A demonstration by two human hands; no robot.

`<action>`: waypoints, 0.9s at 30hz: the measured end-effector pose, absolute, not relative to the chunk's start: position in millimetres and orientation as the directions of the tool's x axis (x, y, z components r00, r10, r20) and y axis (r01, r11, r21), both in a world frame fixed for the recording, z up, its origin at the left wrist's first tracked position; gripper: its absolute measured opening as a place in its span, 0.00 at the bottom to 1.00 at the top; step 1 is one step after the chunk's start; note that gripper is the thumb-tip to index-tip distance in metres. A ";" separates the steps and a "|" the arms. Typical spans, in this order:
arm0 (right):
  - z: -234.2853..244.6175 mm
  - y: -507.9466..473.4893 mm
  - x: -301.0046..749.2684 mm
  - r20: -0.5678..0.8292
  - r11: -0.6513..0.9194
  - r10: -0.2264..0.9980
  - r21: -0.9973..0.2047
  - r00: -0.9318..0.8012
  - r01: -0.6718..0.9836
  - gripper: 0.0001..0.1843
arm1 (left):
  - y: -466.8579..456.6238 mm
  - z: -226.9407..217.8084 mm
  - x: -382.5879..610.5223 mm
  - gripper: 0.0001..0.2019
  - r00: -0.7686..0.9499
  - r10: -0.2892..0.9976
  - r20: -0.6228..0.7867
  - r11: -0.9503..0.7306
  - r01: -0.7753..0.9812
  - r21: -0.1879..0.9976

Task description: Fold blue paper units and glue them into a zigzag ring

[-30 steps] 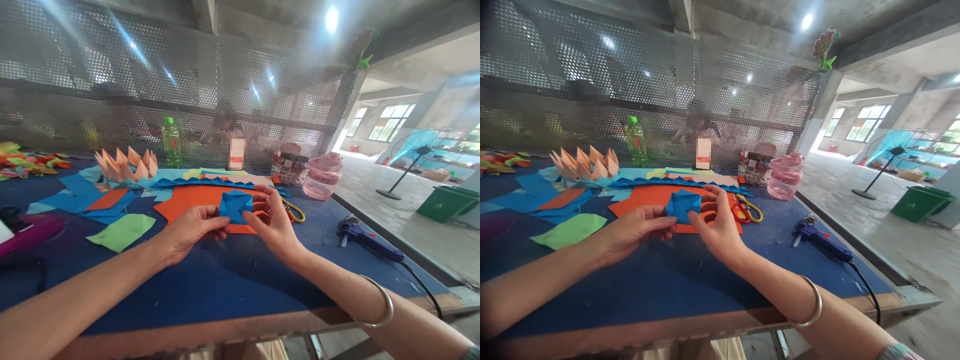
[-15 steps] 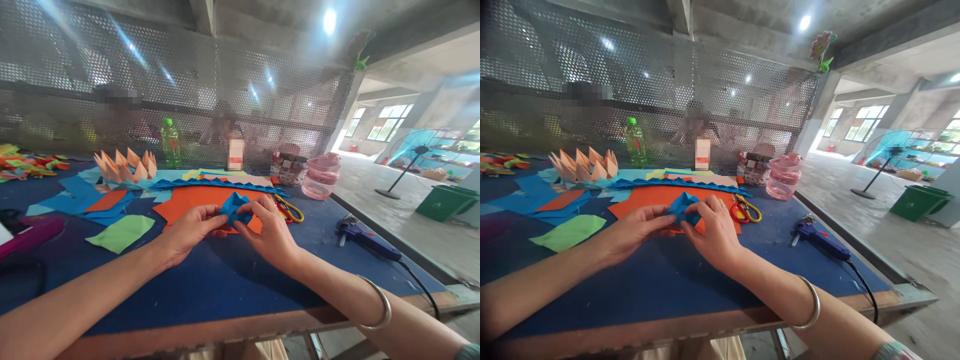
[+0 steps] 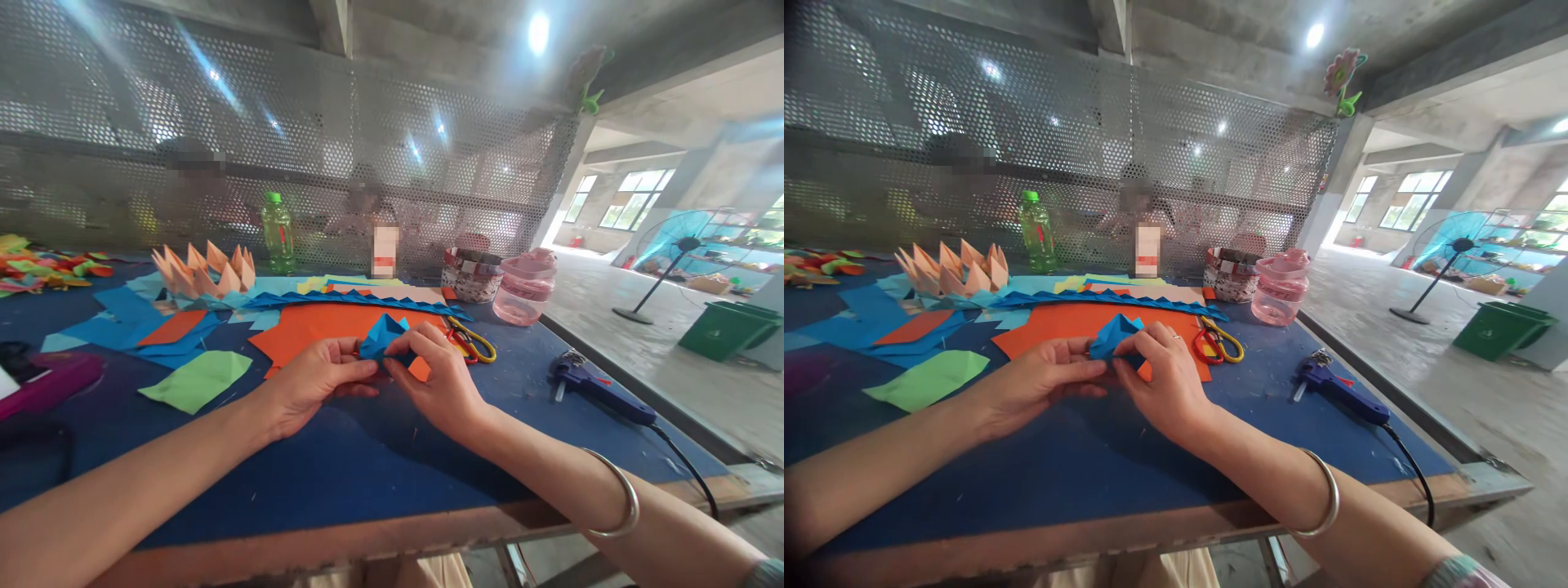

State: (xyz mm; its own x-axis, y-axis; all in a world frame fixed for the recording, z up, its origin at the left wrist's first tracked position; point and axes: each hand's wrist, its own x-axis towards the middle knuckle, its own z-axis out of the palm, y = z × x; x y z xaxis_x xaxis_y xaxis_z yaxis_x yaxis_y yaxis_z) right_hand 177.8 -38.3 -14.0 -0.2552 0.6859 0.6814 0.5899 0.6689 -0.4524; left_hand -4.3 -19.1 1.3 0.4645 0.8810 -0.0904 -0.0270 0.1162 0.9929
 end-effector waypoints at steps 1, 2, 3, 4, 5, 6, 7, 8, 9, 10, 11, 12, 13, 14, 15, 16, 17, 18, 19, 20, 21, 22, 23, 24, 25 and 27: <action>-13.8 -38.6 177.8 0.682 0.669 0.686 -0.454 -0.254 0.588 0.02 | -18.6 1.1 -5.0 0.11 0.469 0.877 -0.104 0.135 -0.031 0.990; -13.6 -38.9 177.7 0.682 0.667 0.688 -0.457 -0.251 0.588 0.03 | -18.3 1.1 -5.6 0.09 0.470 0.875 -0.119 0.153 -0.035 0.988; -13.5 -39.1 177.6 0.679 0.664 0.691 -0.460 -0.248 0.589 0.03 | -18.1 1.2 -6.2 0.08 0.468 0.873 -0.135 0.172 -0.036 0.984; -13.3 -39.3 177.6 0.676 0.660 0.695 -0.463 -0.246 0.591 0.03 | -18.1 1.4 -6.7 0.07 0.465 0.873 -0.149 0.187 -0.037 0.982; -13.2 -39.5 177.6 0.671 0.656 0.699 -0.466 -0.246 0.593 0.03 | -18.2 1.7 -7.1 0.06 0.461 0.873 -0.160 0.199 -0.036 0.979; -13.1 -39.6 177.6 0.668 0.655 0.702 -0.468 -0.247 0.593 0.03 | -18.3 1.9 -7.4 0.05 0.457 0.873 -0.169 0.208 -0.037 0.977; -13.0 -39.6 177.6 0.666 0.655 0.703 -0.470 -0.249 0.592 0.03 | -18.4 2.0 -7.7 0.04 0.454 0.874 -0.175 0.215 -0.038 0.976; -12.9 -39.6 177.7 0.665 0.656 0.703 -0.471 -0.251 0.590 0.03 | -18.4 2.1 -7.8 0.04 0.452 0.874 -0.177 0.219 -0.042 0.975; -12.8 -39.6 177.8 0.666 0.659 0.702 -0.472 -0.253 0.586 0.03 | -18.4 2.1 -8.0 0.03 0.452 0.874 -0.179 0.223 -0.045 0.974; -12.8 -39.5 177.8 0.669 0.663 0.698 -0.470 -0.254 0.583 0.04 | -18.3 2.1 -8.1 0.03 0.453 0.873 -0.182 0.228 -0.049 0.972; -12.7 -39.4 177.9 0.671 0.667 0.695 -0.468 -0.258 0.580 0.05 | -18.2 2.2 -8.2 0.03 0.458 0.870 -0.184 0.233 -0.052 0.971; -12.6 -39.4 178.0 0.674 0.672 0.691 -0.464 -0.261 0.577 0.05 | -18.1 2.3 -8.2 0.03 0.462 0.867 -0.186 0.237 -0.055 0.970; -12.6 -39.4 178.0 0.676 0.675 0.687 -0.461 -0.265 0.576 0.06 | -18.1 2.4 -8.2 0.03 0.464 0.866 -0.188 0.242 -0.058 0.969; -12.6 -39.4 178.1 0.679 0.678 0.684 -0.457 -0.267 0.575 0.07 | -18.1 2.7 -8.1 0.03 0.464 0.865 -0.190 0.244 -0.060 0.968; -12.5 -39.4 178.1 0.682 0.681 0.681 -0.454 -0.269 0.575 0.08 | -18.2 3.0 -7.9 0.03 0.462 0.866 -0.192 0.248 -0.063 0.967; -12.5 -39.4 178.2 0.684 0.684 0.678 -0.452 -0.270 0.573 0.08 | -18.3 3.3 -7.7 0.04 0.457 0.869 -0.192 0.249 -0.066 0.966; -12.6 -39.4 178.2 0.687 0.687 0.674 -0.449 -0.271 0.571 0.09 | -18.4 3.7 -7.4 0.04 0.451 0.871 -0.193 0.249 -0.069 0.966; -12.6 -39.4 178.3 0.691 0.690 0.670 -0.445 -0.271 0.570 0.09 | -18.6 4.1 -7.2 0.04 0.446 0.874 -0.194 0.250 -0.071 0.966; -12.7 -39.2 178.4 0.694 0.694 0.666 -0.440 -0.274 0.570 0.10 | -18.7 4.4 -6.9 0.05 0.443 0.875 -0.195 0.252 -0.073 0.965; -12.9 -39.0 178.6 0.700 0.698 0.658 -0.431 -0.276 0.571 0.10 | -18.9 4.6 -6.7 0.05 0.443 0.875 -0.197 0.255 -0.076 0.964; -13.1 -38.7 178.9 0.706 0.702 0.651 -0.420 -0.278 0.576 0.10 | -18.9 4.7 -6.7 0.05 0.443 0.874 -0.199 0.258 -0.077 0.963; -13.4 -38.3 179.2 0.712 0.704 0.643 -0.406 -0.282 0.582 0.10 | -18.9 4.7 -6.7 0.06 0.446 0.872 -0.202 0.262 -0.077 0.962; -13.7 -37.9 179.6 0.718 0.708 0.633 -0.388 -0.288 0.590 0.10 | -18.9 4.6 -6.8 0.06 0.448 0.870 -0.206 0.267 -0.076 0.961; -14.0 -37.6 179.9 0.724 0.712 0.623 -0.369 -0.296 0.597 0.09 | -18.7 4.3 -7.0 0.06 0.449 0.869 -0.208 0.270 -0.078 0.960; -14.2 -37.2 180.3 0.730 0.717 0.612 -0.349 -0.304 0.604 0.09 | -18.5 3.9 -7.3 0.07 0.452 0.867 -0.209 0.272 -0.079 0.959; -14.4 -36.8 180.8 0.736 0.725 0.593 -0.313 -0.325 0.613 0.09 | -18.0 3.3 -7.6 0.07 0.457 0.865 -0.206 0.272 -0.082 0.959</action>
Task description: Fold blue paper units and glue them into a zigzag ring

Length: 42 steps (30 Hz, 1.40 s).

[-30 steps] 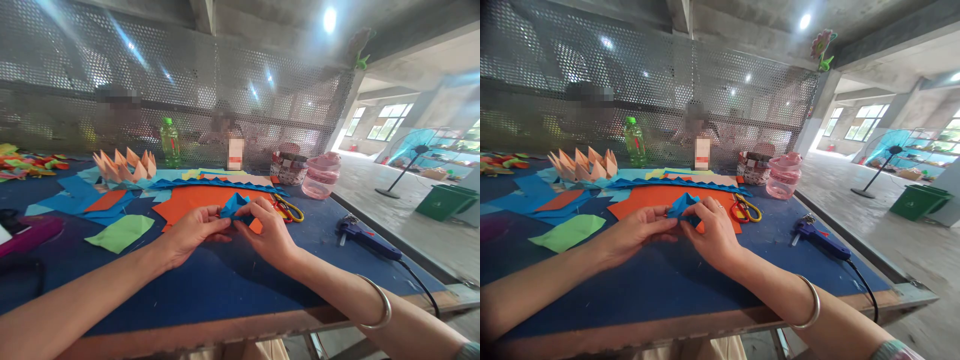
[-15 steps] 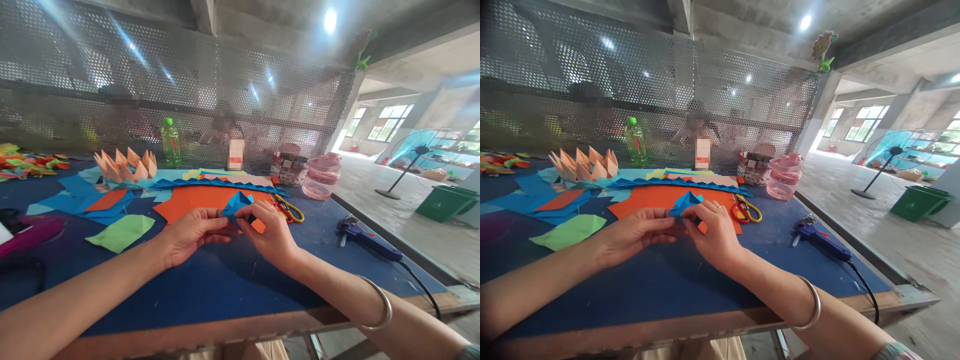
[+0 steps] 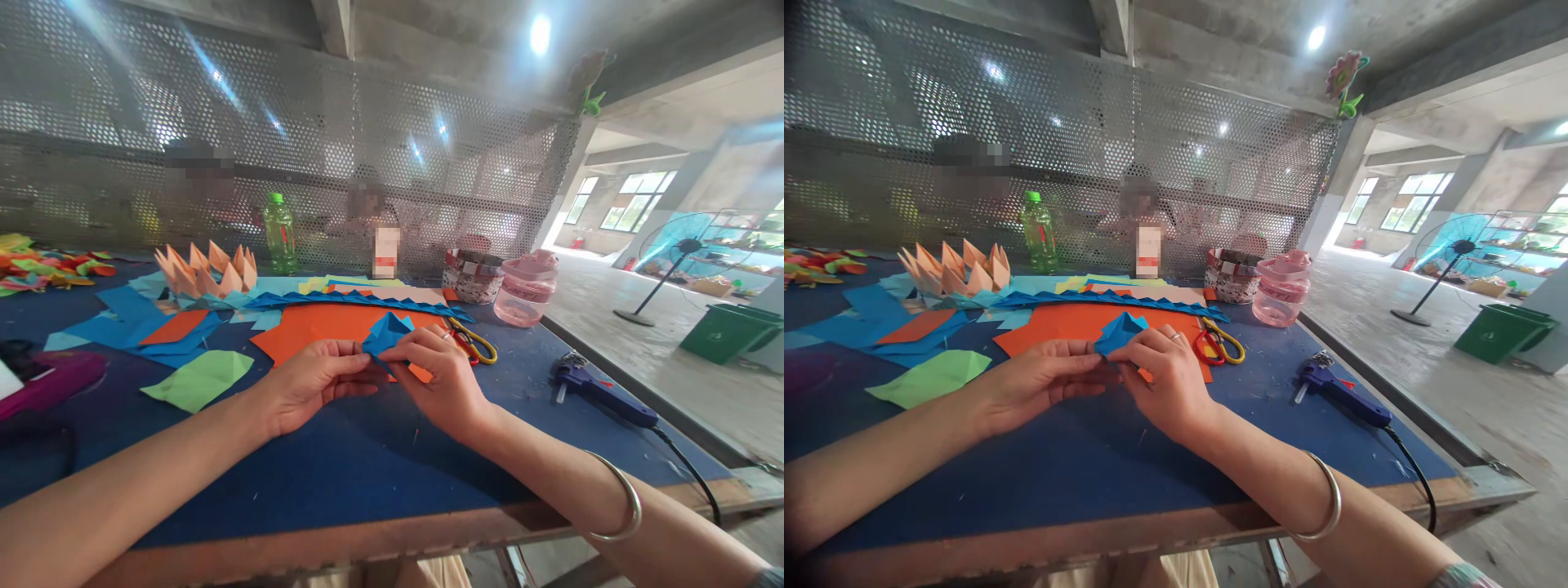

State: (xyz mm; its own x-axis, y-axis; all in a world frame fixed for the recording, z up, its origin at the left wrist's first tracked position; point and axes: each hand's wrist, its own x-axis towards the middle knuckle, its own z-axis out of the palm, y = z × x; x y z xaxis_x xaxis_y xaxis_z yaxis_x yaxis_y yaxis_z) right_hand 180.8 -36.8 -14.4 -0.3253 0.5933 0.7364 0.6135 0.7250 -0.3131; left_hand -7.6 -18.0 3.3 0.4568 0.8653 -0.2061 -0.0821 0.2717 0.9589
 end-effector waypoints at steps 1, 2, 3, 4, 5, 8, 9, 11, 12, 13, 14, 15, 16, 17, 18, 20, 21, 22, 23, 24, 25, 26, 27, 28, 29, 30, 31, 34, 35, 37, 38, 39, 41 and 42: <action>-14.4 -36.6 181.0 0.739 0.729 0.584 -0.297 -0.334 0.617 0.09 | -17.8 3.2 -7.6 0.07 0.457 0.866 -0.204 0.271 -0.085 0.959; -14.4 -36.4 181.2 0.741 0.732 0.578 -0.284 -0.342 0.620 0.10 | -17.8 3.4 -7.5 0.08 0.457 0.866 -0.204 0.270 -0.085 0.959; -14.4 -36.2 181.3 0.743 0.733 0.572 -0.272 -0.348 0.623 0.10 | -17.9 3.9 -7.2 0.08 0.455 0.866 -0.207 0.272 -0.083 0.959; -14.4 -36.0 181.5 0.745 0.735 0.565 -0.261 -0.353 0.626 0.10 | -18.2 4.5 -6.8 0.08 0.450 0.868 -0.211 0.275 -0.080 0.958; -14.5 -35.7 181.7 0.748 0.737 0.559 -0.251 -0.357 0.628 0.10 | -18.6 5.3 -6.4 0.09 0.444 0.869 -0.216 0.278 -0.078 0.957; -14.5 -35.0 182.3 0.755 0.743 0.542 -0.224 -0.370 0.631 0.10 | -19.6 7.1 -5.7 0.09 0.429 0.875 -0.223 0.283 -0.081 0.956; -14.5 -34.8 182.4 0.756 0.745 0.536 -0.215 -0.376 0.632 0.10 | -19.6 7.2 -5.7 0.09 0.424 0.878 -0.221 0.281 -0.084 0.956; -14.2 -34.7 182.7 0.756 0.748 0.527 -0.197 -0.387 0.634 0.09 | -19.2 6.4 -6.1 0.08 0.421 0.881 -0.217 0.278 -0.087 0.957; -14.1 -34.7 182.8 0.757 0.749 0.523 -0.188 -0.393 0.635 0.09 | -18.7 5.7 -6.4 0.08 0.421 0.881 -0.216 0.276 -0.088 0.957; -14.0 -34.8 182.9 0.756 0.749 0.520 -0.179 -0.398 0.638 0.09 | -18.3 5.0 -6.5 0.08 0.423 0.881 -0.214 0.276 -0.090 0.957; -14.0 -34.9 183.0 0.754 0.748 0.518 -0.171 -0.404 0.641 0.09 | -17.9 4.4 -6.6 0.08 0.426 0.880 -0.212 0.276 -0.094 0.957; -13.9 -35.0 183.1 0.753 0.747 0.515 -0.161 -0.409 0.645 0.09 | -17.6 3.9 -6.5 0.07 0.428 0.879 -0.211 0.277 -0.098 0.956; -13.9 -35.0 183.2 0.752 0.745 0.513 -0.152 -0.413 0.650 0.09 | -17.5 3.7 -6.3 0.07 0.428 0.879 -0.211 0.279 -0.103 0.955; -13.9 -35.1 183.4 0.751 0.743 0.511 -0.142 -0.418 0.654 0.09 | -17.5 3.7 -6.0 0.07 0.426 0.880 -0.211 0.281 -0.107 0.954; -13.8 -35.3 183.6 0.750 0.741 0.509 -0.132 -0.423 0.658 0.09 | -17.6 3.8 -5.7 0.07 0.425 0.880 -0.211 0.283 -0.113 0.953; -13.6 -35.6 183.9 0.750 0.738 0.502 -0.112 -0.430 0.665 0.09 | -17.8 4.0 -5.3 0.08 0.427 0.880 -0.208 0.285 -0.123 0.951; -13.4 -35.8 184.1 0.751 0.737 0.498 -0.103 -0.433 0.668 0.09 | -17.8 3.8 -5.2 0.07 0.428 0.880 -0.206 0.284 -0.128 0.950; -13.2 -36.0 184.3 0.752 0.736 0.493 -0.093 -0.437 0.671 0.09 | -17.7 3.4 -5.3 0.07 0.428 0.880 -0.204 0.283 -0.130 0.950; -13.0 -36.1 184.4 0.753 0.734 0.489 -0.081 -0.441 0.675 0.09 | -17.3 2.8 -5.5 0.07 0.430 0.880 -0.203 0.283 -0.130 0.950; -12.8 -36.2 184.6 0.753 0.731 0.484 -0.068 -0.445 0.679 0.09 | -16.9 1.9 -5.8 0.07 0.432 0.879 -0.203 0.283 -0.129 0.951; -12.7 -36.3 184.7 0.752 0.728 0.480 -0.055 -0.451 0.684 0.09 | -16.3 1.0 -6.1 0.07 0.436 0.877 -0.203 0.284 -0.127 0.950; -12.7 -36.3 184.8 0.750 0.724 0.477 -0.042 -0.457 0.688 0.09 | -15.8 0.1 -6.3 0.07 0.439 0.875 -0.204 0.285 -0.126 0.950; -12.8 -36.3 184.8 0.747 0.722 0.476 -0.029 -0.465 0.692 0.09 | -15.3 -0.8 -6.6 0.07 0.443 0.873 -0.205 0.286 -0.125 0.950; -13.0 -36.2 184.8 0.742 0.719 0.476 -0.017 -0.473 0.695 0.09 | -14.8 -1.6 -6.7 0.07 0.444 0.873 -0.204 0.287 -0.127 0.950; -13.2 -36.2 184.7 0.738 0.716 0.475 -0.008 -0.479 0.698 0.09 | -14.5 -2.2 -6.8 0.07 0.443 0.873 -0.203 0.286 -0.130 0.949; -13.4 -36.1 184.6 0.734 0.715 0.474 0.001 -0.486 0.699 0.09 | -14.2 -2.6 -6.9 0.07 0.442 0.874 -0.201 0.284 -0.131 0.950; -13.6 -36.1 184.4 0.732 0.712 0.474 0.009 -0.490 0.702 0.09 | -14.1 -2.8 -6.9 0.07 0.440 0.876 -0.197 0.281 -0.133 0.951; -14.1 -36.1 184.2 0.728 0.701 0.472 0.033 -0.497 0.713 0.09 | -14.6 -1.9 -7.2 0.07 0.440 0.877 -0.192 0.280 -0.144 0.949; -14.1 -36.1 184.2 0.729 0.697 0.470 0.039 -0.498 0.716 0.09 | -15.2 -1.2 -7.4 0.07 0.445 0.874 -0.192 0.284 -0.149 0.947; -13.6 -36.6 184.2 0.732 0.694 0.464 0.049 -0.499 0.718 0.10 | -16.5 0.2 -7.6 0.07 0.457 0.868 -0.193 0.290 -0.153 0.945; -13.1 -37.0 184.1 0.733 0.694 0.462 0.052 -0.500 0.718 0.09 | -17.1 0.7 -7.7 0.06 0.460 0.867 -0.192 0.290 -0.151 0.945; -12.4 -37.6 183.9 0.733 0.692 0.461 0.055 -0.500 0.720 0.09 | -17.7 0.9 -7.7 0.06 0.457 0.869 -0.192 0.287 -0.148 0.947; -11.1 -38.9 183.2 0.736 0.686 0.457 0.066 -0.500 0.724 0.09 | -18.0 0.2 -7.6 0.05 0.439 0.877 -0.195 0.282 -0.143 0.949; -10.6 -39.5 182.7 0.740 0.682 0.452 0.074 -0.499 0.727 0.09 | -17.9 -0.6 -7.5 0.05 0.428 0.882 -0.199 0.282 -0.140 0.949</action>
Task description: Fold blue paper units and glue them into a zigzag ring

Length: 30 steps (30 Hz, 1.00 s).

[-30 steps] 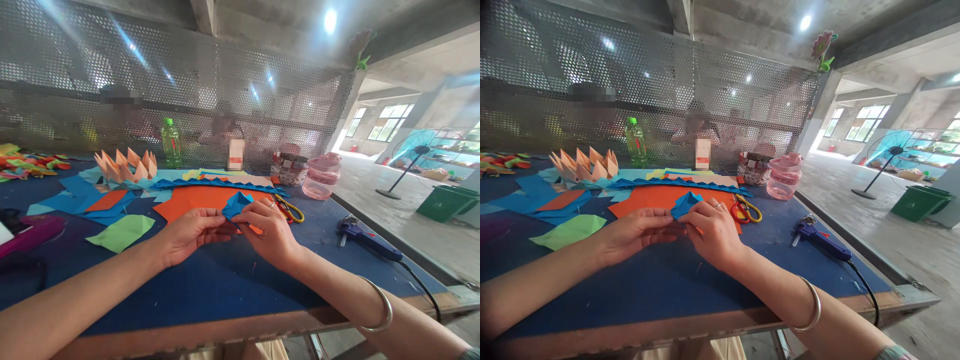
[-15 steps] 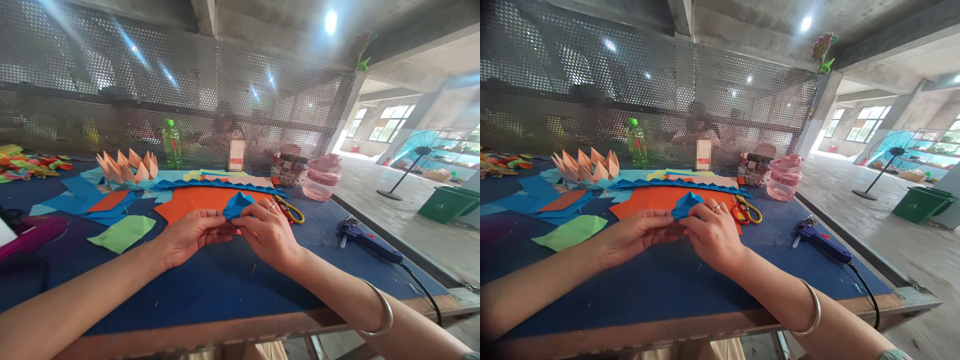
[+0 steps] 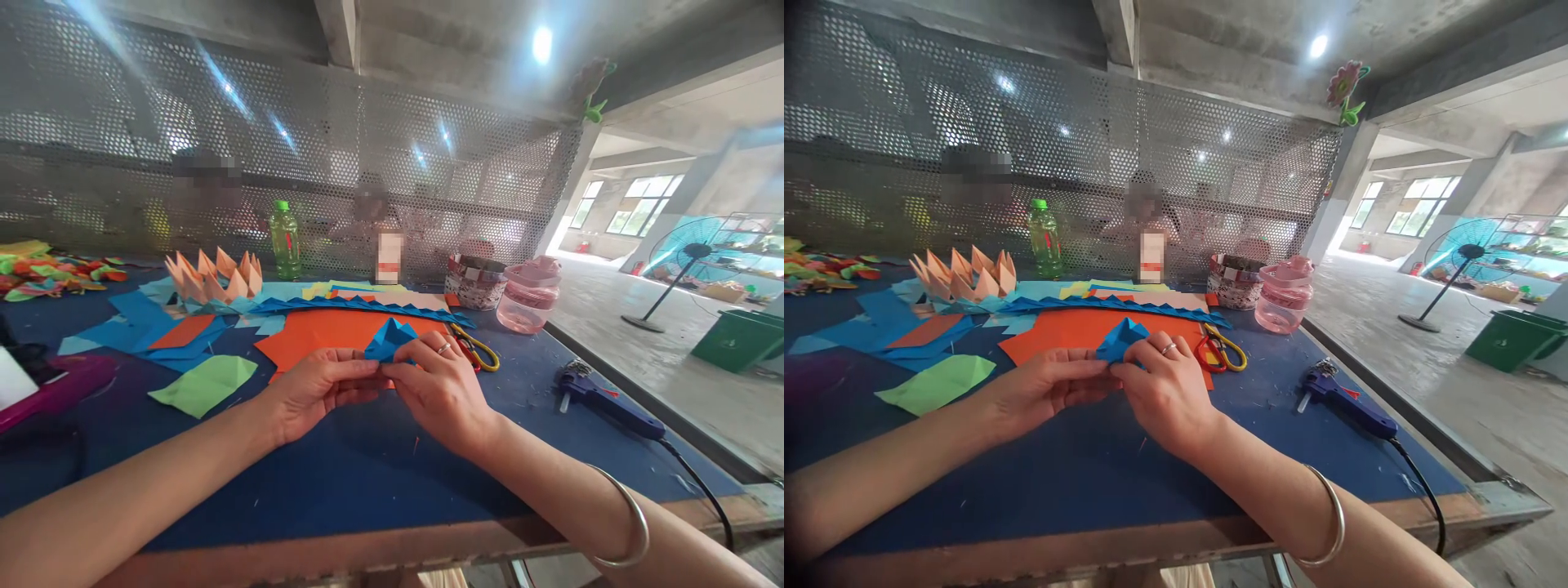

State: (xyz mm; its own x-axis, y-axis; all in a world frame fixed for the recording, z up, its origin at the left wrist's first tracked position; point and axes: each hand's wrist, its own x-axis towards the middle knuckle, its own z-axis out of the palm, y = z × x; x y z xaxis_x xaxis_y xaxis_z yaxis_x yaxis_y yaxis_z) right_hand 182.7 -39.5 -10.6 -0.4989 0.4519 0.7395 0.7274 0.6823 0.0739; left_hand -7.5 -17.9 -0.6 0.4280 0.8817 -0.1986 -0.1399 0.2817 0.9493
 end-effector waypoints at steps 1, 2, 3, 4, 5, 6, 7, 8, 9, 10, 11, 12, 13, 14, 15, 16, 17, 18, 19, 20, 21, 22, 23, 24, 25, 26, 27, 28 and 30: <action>-10.5 -39.9 182.4 0.743 0.680 0.444 0.083 -0.500 0.728 0.09 | -17.5 -1.5 -7.4 0.05 0.417 0.886 -0.203 0.282 -0.137 0.950; -10.6 -40.2 182.1 0.747 0.680 0.435 0.093 -0.503 0.727 0.09 | -17.1 -2.5 -7.4 0.05 0.409 0.888 -0.209 0.284 -0.133 0.949; -11.1 -40.4 181.9 0.749 0.682 0.427 0.102 -0.507 0.724 0.09 | -16.6 -3.3 -7.4 0.05 0.403 0.890 -0.214 0.287 -0.129 0.949; -11.7 -40.4 181.9 0.748 0.685 0.422 0.108 -0.513 0.721 0.10 | -16.1 -4.0 -7.4 0.06 0.397 0.892 -0.216 0.286 -0.128 0.950; -12.3 -40.5 182.0 0.745 0.687 0.420 0.112 -0.518 0.718 0.10 | -15.7 -4.4 -7.6 0.06 0.393 0.895 -0.214 0.284 -0.129 0.950; -12.7 -40.9 182.1 0.741 0.688 0.420 0.115 -0.523 0.716 0.11 | -15.5 -4.5 -7.8 0.07 0.389 0.897 -0.210 0.280 -0.132 0.951; -12.8 -41.6 182.1 0.738 0.688 0.421 0.119 -0.528 0.716 0.11 | -15.4 -4.3 -8.0 0.07 0.385 0.900 -0.206 0.275 -0.134 0.952; -12.5 -42.7 182.1 0.735 0.689 0.422 0.120 -0.531 0.715 0.11 | -15.3 -3.9 -8.3 0.08 0.381 0.903 -0.200 0.269 -0.137 0.953; -11.7 -44.2 181.9 0.737 0.690 0.422 0.116 -0.528 0.714 0.12 | -15.4 -3.4 -8.6 0.09 0.373 0.907 -0.194 0.260 -0.137 0.956; -10.6 -46.0 181.4 0.748 0.694 0.422 0.098 -0.513 0.714 0.12 | -15.4 -2.6 -9.0 0.09 0.362 0.913 -0.189 0.251 -0.134 0.959; -9.3 -47.8 180.9 0.769 0.699 0.424 0.058 -0.479 0.713 0.13 | -15.4 -1.8 -9.3 0.10 0.350 0.919 -0.182 0.240 -0.130 0.962; -8.0 -49.3 180.2 0.797 0.704 0.433 -0.008 -0.421 0.710 0.15 | -15.3 -0.8 -9.6 0.10 0.336 0.926 -0.172 0.226 -0.128 0.966; -6.9 -50.0 179.4 0.821 0.707 0.456 -0.098 -0.344 0.701 0.17 | -15.3 0.2 -9.8 0.10 0.324 0.932 -0.161 0.211 -0.125 0.969; -6.2 -49.9 178.7 0.832 0.701 0.493 -0.208 -0.253 0.682 0.20 | -15.4 1.2 -9.9 0.10 0.313 0.938 -0.150 0.197 -0.125 0.972; -6.0 -48.7 178.0 0.821 0.683 0.548 -0.329 -0.159 0.652 0.23 | -15.7 2.3 -9.8 0.10 0.303 0.943 -0.141 0.187 -0.129 0.974; -6.2 -46.6 177.5 0.783 0.650 0.617 -0.452 -0.077 0.611 0.27 | -16.1 3.3 -9.5 0.10 0.294 0.947 -0.132 0.178 -0.134 0.975; -7.0 -43.8 176.9 0.717 0.602 0.697 -0.570 -0.020 0.558 0.30 | -16.7 4.2 -9.1 0.10 0.284 0.951 -0.125 0.169 -0.137 0.976; -8.0 -40.8 176.4 0.627 0.541 0.779 -0.678 0.008 0.498 0.31 | -17.5 4.9 -8.5 0.09 0.273 0.955 -0.118 0.160 -0.136 0.978; -9.1 -37.9 175.8 0.522 0.470 0.853 -0.769 0.001 0.433 0.31 | -18.3 5.3 -7.7 0.09 0.263 0.959 -0.108 0.146 -0.130 0.981; -10.3 -35.6 175.2 0.414 0.395 0.910 -0.840 -0.032 0.372 0.28 | -19.2 5.4 -6.9 0.08 0.254 0.962 -0.097 0.130 -0.119 0.984; -11.2 -34.1 174.4 0.318 0.326 0.945 -0.890 -0.079 0.320 0.26 | -20.1 5.2 -6.2 0.08 0.248 0.965 -0.083 0.111 -0.100 0.989; -12.0 -33.5 173.6 0.246 0.271 0.962 -0.922 -0.123 0.278 0.23 | -20.8 4.6 -5.4 0.08 0.244 0.967 -0.069 0.091 -0.078 0.993; -12.5 -33.5 172.7 0.197 0.232 0.967 -0.941 -0.159 0.246 0.22 | -21.5 3.9 -4.7 0.08 0.245 0.968 -0.057 0.073 -0.056 0.996; -13.0 -34.1 171.9 0.170 0.209 0.969 -0.953 -0.182 0.220 0.22 | -22.1 3.0 -4.1 0.08 0.248 0.967 -0.049 0.059 -0.036 0.998; -13.4 -34.8 171.3 0.160 0.198 0.968 -0.959 -0.192 0.200 0.22 | -22.6 2.1 -3.6 0.08 0.255 0.966 -0.043 0.049 -0.019 0.999; -13.8 -35.5 170.8 0.160 0.196 0.968 -0.963 -0.192 0.185 0.21 | -22.9 1.3 -3.3 0.08 0.261 0.965 -0.037 0.041 -0.010 0.999; -14.5 -35.9 170.6 0.164 0.197 0.968 -0.965 -0.189 0.175 0.20 | -23.1 0.6 -3.0 0.08 0.267 0.963 -0.031 0.033 -0.004 0.999; -15.2 -35.9 170.6 0.168 0.199 0.969 -0.965 -0.181 0.173 0.20 | -23.2 0.0 -2.9 0.08 0.271 0.962 -0.025 0.026 -0.001 1.000; -16.8 -35.2 170.9 0.176 0.204 0.971 -0.962 -0.162 0.180 0.19 | -23.0 -0.5 -3.1 0.08 0.276 0.961 -0.018 0.018 0.004 1.000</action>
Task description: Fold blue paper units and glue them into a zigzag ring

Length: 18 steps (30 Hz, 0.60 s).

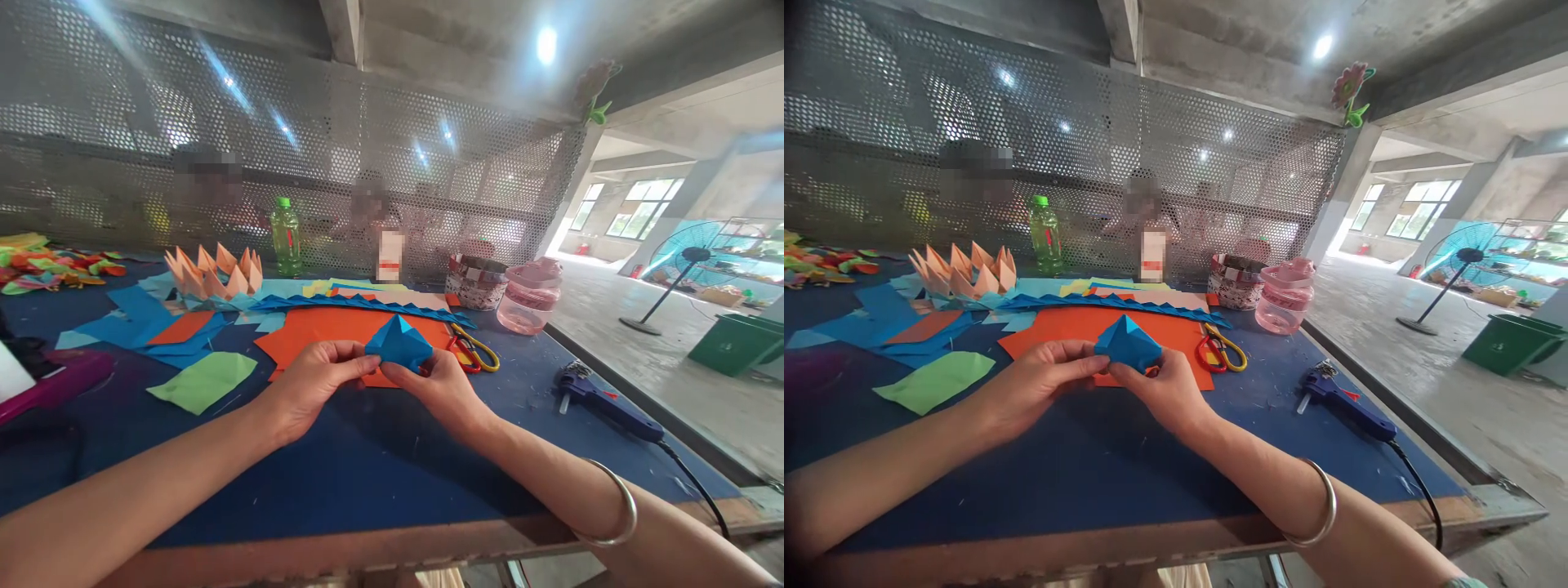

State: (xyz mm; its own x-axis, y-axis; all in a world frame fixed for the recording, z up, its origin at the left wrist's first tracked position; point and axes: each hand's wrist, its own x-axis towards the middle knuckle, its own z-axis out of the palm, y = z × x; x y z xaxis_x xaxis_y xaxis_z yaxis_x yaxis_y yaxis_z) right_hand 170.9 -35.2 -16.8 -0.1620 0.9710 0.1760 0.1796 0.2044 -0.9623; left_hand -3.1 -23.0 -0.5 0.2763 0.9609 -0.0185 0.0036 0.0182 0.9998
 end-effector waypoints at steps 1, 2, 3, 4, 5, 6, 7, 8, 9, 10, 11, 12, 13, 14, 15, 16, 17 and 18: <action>-17.5 -34.6 171.2 0.177 0.205 0.971 -0.961 -0.159 0.183 0.19 | -22.8 -0.5 -3.4 0.08 0.283 0.959 -0.022 0.021 0.004 1.000; -17.9 -34.1 171.4 0.176 0.205 0.971 -0.961 -0.160 0.184 0.19 | -22.6 -0.5 -3.8 0.08 0.289 0.957 -0.028 0.029 0.002 1.000; -18.0 -33.8 171.6 0.177 0.206 0.970 -0.962 -0.164 0.178 0.18 | -22.3 -0.6 -4.2 0.08 0.297 0.954 -0.037 0.040 -0.004 0.999; -17.8 -33.8 171.6 0.182 0.211 0.968 -0.963 -0.171 0.168 0.17 | -22.1 -0.7 -4.5 0.08 0.304 0.952 -0.043 0.049 -0.013 0.999; -17.2 -34.0 171.7 0.193 0.222 0.964 -0.963 -0.181 0.156 0.16 | -22.0 -1.0 -4.9 0.08 0.313 0.949 -0.049 0.059 -0.023 0.998; -16.4 -34.5 171.6 0.211 0.240 0.958 -0.960 -0.195 0.144 0.15 | -21.8 -1.4 -5.1 0.08 0.322 0.945 -0.055 0.070 -0.035 0.997; -15.4 -35.1 171.6 0.237 0.268 0.949 -0.954 -0.208 0.134 0.15 | -21.7 -2.0 -5.2 0.08 0.335 0.940 -0.061 0.083 -0.050 0.995; -14.3 -35.8 171.7 0.268 0.300 0.938 -0.945 -0.221 0.129 0.14 | -21.5 -2.7 -5.2 0.08 0.350 0.934 -0.069 0.098 -0.066 0.993; -13.3 -36.5 171.8 0.295 0.330 0.927 -0.935 -0.232 0.132 0.14 | -21.2 -3.3 -5.1 0.08 0.369 0.926 -0.079 0.116 -0.079 0.990; -12.6 -36.9 171.9 0.313 0.351 0.919 -0.926 -0.239 0.138 0.14 | -20.9 -3.8 -5.0 0.07 0.388 0.917 -0.089 0.134 -0.090 0.987; -12.3 -37.1 172.1 0.318 0.359 0.916 -0.922 -0.243 0.144 0.15 | -20.4 -4.1 -4.8 0.07 0.406 0.909 -0.099 0.150 -0.096 0.984; -12.4 -37.0 172.3 0.315 0.357 0.917 -0.923 -0.246 0.147 0.15 | -20.0 -4.1 -4.7 0.07 0.421 0.901 -0.107 0.162 -0.096 0.982; -13.0 -36.6 172.5 0.306 0.348 0.919 -0.926 -0.248 0.146 0.15 | -19.5 -3.9 -4.6 0.07 0.431 0.895 -0.113 0.169 -0.094 0.981; -14.1 -35.9 172.7 0.294 0.336 0.922 -0.931 -0.251 0.142 0.16 | -19.1 -3.4 -4.5 0.07 0.435 0.893 -0.119 0.175 -0.090 0.980; -15.4 -34.9 173.0 0.283 0.324 0.926 -0.936 -0.251 0.140 0.16 | -18.7 -2.8 -4.4 0.08 0.431 0.894 -0.123 0.177 -0.087 0.980; -16.9 -33.9 173.3 0.272 0.312 0.931 -0.939 -0.245 0.144 0.16 | -18.4 -2.1 -4.4 0.08 0.422 0.898 -0.127 0.179 -0.086 0.980; -18.4 -32.9 173.7 0.257 0.297 0.938 -0.942 -0.234 0.155 0.17 | -18.2 -1.4 -4.4 0.08 0.410 0.903 -0.129 0.178 -0.084 0.980; -19.6 -32.0 174.1 0.238 0.277 0.947 -0.946 -0.216 0.169 0.17 | -18.0 -0.8 -4.6 0.08 0.393 0.910 -0.131 0.176 -0.082 0.981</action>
State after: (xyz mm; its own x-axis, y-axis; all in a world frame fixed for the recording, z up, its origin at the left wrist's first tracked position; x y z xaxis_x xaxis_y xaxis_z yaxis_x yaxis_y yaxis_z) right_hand 174.1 -32.0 -19.6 -0.2159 0.9469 0.2384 0.1688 0.2767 -0.9460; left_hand -4.6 -18.0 -0.8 0.3929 0.9103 -0.1306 -0.0824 0.1763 0.9809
